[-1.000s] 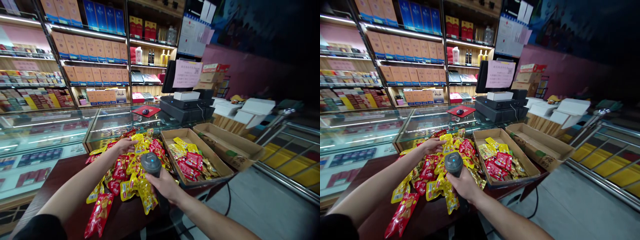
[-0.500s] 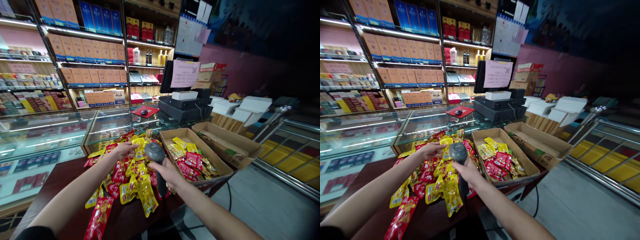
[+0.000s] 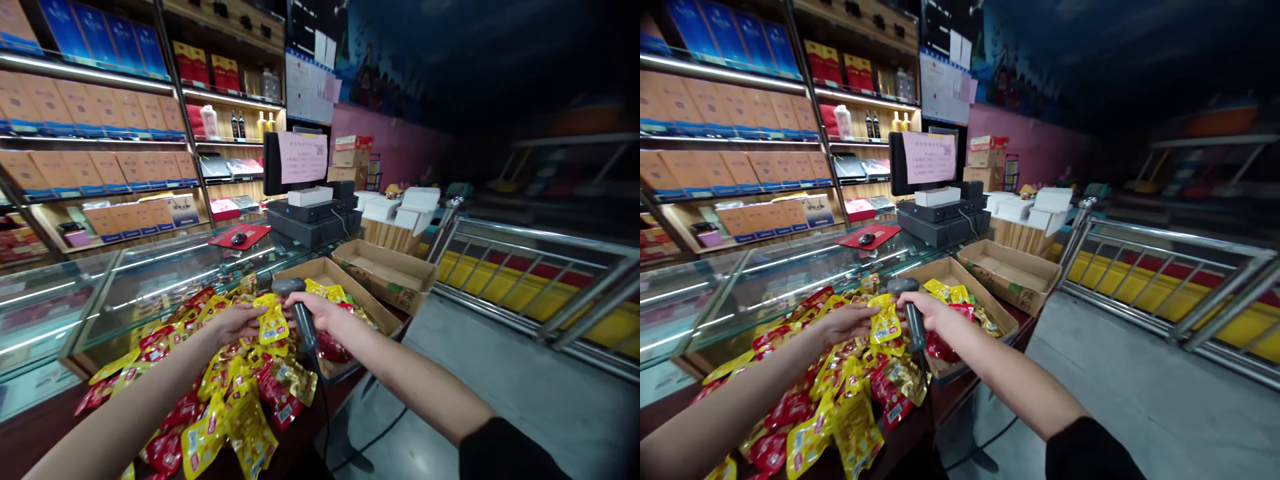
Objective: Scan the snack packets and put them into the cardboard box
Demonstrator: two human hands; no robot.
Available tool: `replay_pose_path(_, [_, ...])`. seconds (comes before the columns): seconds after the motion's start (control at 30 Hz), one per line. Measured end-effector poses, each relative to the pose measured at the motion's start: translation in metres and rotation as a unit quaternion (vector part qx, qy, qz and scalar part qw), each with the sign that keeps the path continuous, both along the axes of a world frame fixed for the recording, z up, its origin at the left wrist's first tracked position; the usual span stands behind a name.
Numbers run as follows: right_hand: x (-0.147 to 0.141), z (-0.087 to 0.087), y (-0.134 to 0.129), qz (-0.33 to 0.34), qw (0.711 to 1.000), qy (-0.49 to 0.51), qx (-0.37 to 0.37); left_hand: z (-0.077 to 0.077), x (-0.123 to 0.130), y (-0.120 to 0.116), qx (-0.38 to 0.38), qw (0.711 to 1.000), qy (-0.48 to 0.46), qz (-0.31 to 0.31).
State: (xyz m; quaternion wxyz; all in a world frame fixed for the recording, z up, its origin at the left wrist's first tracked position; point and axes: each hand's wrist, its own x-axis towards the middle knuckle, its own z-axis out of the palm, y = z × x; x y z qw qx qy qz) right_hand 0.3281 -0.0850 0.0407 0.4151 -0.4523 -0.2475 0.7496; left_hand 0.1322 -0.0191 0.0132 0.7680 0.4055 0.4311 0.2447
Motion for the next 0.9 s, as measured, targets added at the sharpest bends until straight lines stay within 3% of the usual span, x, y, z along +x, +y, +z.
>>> replay_pose_path(0.1, [0.040, 0.007, 0.012, -0.027, 0.999, -0.023, 0.003, 0.004, 0.046, 0.018, 0.013, 0.999, -0.007, -0.036])
replay_pose_path(0.23, [0.083, 0.014, 0.028, -0.083, 0.995, -0.044, 0.020, 0.012, 0.099, 0.039, 0.031, 0.999, -0.004, -0.013])
replay_pose_path(0.4, [0.106, 0.012, 0.038, -0.127, 0.990, -0.052, 0.039, 0.016, 0.116, 0.047, 0.040, 0.999, 0.020, 0.001])
replay_pose_path(0.53, [0.098, 0.010, 0.041, -0.117, 0.991, -0.053, 0.046, 0.013, 0.097, 0.047, 0.048, 0.998, 0.035, 0.020])
replay_pose_path(0.63, [0.074, 0.012, 0.039, -0.083, 0.995, -0.033, 0.048, 0.014, 0.067, 0.041, 0.043, 0.999, 0.020, 0.027])
replay_pose_path(0.77, [0.021, 0.011, 0.033, -0.010, 0.999, 0.014, 0.052, 0.020, 0.009, 0.018, 0.052, 0.998, 0.006, 0.044])
replay_pose_path(0.9, [-0.045, -0.001, 0.020, 0.066, 0.997, 0.038, 0.029, 0.021, -0.058, -0.015, 0.062, 0.996, 0.018, 0.061])
